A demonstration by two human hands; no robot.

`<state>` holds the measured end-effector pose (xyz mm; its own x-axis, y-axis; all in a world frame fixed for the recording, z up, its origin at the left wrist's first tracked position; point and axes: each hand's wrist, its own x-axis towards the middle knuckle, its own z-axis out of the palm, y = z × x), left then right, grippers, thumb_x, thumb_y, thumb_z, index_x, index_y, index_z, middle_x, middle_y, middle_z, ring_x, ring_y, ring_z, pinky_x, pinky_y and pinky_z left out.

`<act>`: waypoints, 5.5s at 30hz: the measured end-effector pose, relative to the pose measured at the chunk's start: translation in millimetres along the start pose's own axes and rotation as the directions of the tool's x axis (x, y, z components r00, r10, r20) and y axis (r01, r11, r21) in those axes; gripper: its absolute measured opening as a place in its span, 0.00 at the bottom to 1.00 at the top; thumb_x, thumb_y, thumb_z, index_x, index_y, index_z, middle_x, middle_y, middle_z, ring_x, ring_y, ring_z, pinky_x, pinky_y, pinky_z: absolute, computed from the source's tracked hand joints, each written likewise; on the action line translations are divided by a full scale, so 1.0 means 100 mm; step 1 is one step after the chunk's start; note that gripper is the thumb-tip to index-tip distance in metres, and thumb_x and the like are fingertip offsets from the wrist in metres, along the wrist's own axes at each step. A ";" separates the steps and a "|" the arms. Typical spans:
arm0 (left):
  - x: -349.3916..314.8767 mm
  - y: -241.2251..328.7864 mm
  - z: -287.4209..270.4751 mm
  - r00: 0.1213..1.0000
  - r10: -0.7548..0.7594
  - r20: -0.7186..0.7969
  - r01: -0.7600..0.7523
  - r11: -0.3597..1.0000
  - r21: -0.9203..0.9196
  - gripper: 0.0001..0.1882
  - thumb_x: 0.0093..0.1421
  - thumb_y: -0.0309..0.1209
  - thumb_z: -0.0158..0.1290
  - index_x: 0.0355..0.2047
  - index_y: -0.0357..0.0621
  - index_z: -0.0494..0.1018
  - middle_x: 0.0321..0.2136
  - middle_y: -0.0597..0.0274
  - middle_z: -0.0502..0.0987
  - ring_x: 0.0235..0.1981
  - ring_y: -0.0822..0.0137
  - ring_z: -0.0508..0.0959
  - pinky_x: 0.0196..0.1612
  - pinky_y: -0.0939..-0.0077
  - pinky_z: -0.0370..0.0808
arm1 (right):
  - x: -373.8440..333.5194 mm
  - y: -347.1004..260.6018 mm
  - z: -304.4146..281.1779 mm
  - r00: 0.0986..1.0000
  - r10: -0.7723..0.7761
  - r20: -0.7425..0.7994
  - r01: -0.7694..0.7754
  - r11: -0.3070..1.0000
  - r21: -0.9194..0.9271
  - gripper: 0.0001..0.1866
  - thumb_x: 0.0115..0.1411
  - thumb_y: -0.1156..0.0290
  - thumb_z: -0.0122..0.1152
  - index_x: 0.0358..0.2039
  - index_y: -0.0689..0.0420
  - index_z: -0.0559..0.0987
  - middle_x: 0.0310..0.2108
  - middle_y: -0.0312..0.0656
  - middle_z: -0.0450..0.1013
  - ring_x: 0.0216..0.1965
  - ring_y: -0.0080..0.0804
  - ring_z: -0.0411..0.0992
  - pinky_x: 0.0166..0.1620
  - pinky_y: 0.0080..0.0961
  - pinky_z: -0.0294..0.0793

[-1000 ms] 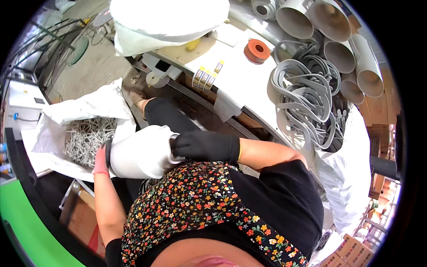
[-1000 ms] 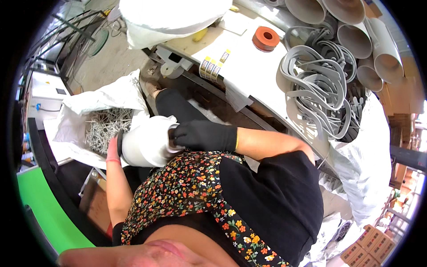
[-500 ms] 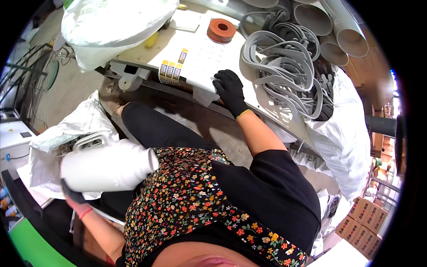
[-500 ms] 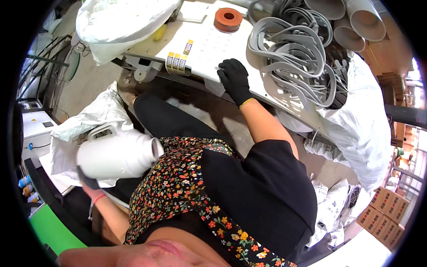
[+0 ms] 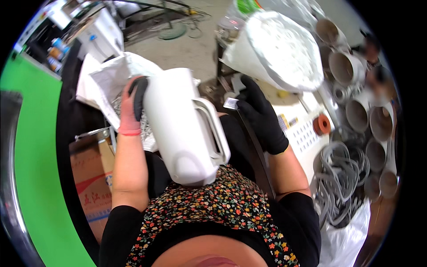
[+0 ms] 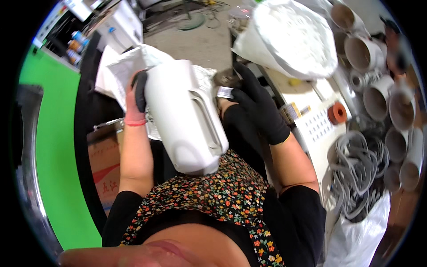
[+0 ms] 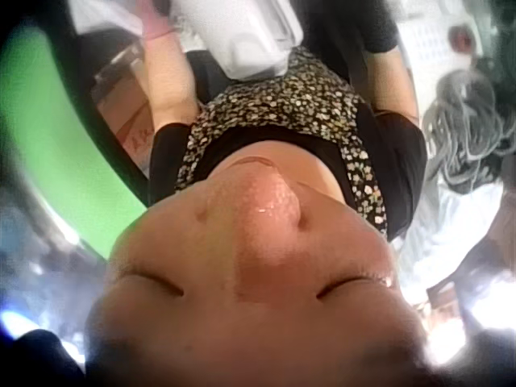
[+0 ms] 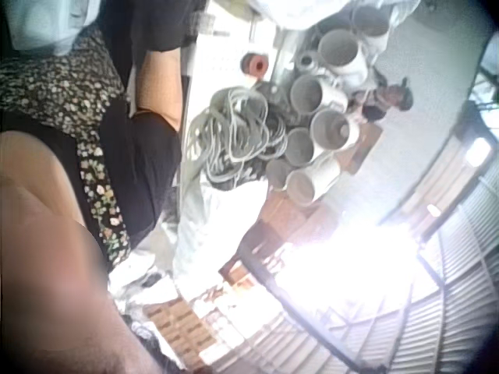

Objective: The person assembles white plastic jugs by attaching grey handles and applying labels. They pick up a jug, insert a handle, apply a label, and place the finished unit into a cardboard box. The process is repeated multiple times in a continuous loop.

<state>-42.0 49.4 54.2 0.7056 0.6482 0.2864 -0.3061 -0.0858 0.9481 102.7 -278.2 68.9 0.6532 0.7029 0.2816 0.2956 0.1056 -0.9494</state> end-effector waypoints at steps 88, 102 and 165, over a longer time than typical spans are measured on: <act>0.01 0.36 0.29 0.946 -0.309 0.094 0.288 0.939 0.189 0.22 0.65 0.40 0.47 0.53 0.38 0.68 0.45 0.56 0.74 0.46 0.66 0.74 0.51 0.74 0.69 | -0.99 2.14 -2.21 0.761 -0.077 -0.644 -0.495 0.573 -0.653 0.13 0.51 0.65 0.62 0.37 0.54 0.81 0.36 0.44 0.77 0.42 0.43 0.74 0.47 0.35 0.72; 0.04 0.18 0.61 0.988 -0.004 0.153 -0.052 0.929 0.365 0.14 0.62 0.26 0.51 0.48 0.37 0.74 0.43 0.64 0.78 0.45 0.74 0.74 0.51 0.80 0.69 | -0.64 0.48 -0.31 0.896 0.301 -0.328 -0.379 0.902 -0.208 0.07 0.56 0.79 0.60 0.37 0.61 0.78 0.32 0.40 0.77 0.36 0.27 0.74 0.39 0.22 0.72; -0.25 1.40 0.62 0.900 0.292 0.325 -0.417 0.795 0.440 0.33 0.66 0.48 0.41 0.61 0.32 0.60 0.62 0.47 0.59 0.59 0.52 0.66 0.61 0.59 0.63 | -0.25 0.30 0.59 0.953 -0.108 -0.284 0.111 0.994 -0.005 0.25 0.56 0.57 0.66 0.49 0.59 0.75 0.37 0.47 0.75 0.38 0.37 0.74 0.44 0.32 0.73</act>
<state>-62.7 -26.1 188.7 0.7531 0.3123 0.5790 -0.2562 -0.6714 0.6954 54.3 -251.6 25.4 0.7883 0.4589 0.4099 0.3698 0.1791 -0.9117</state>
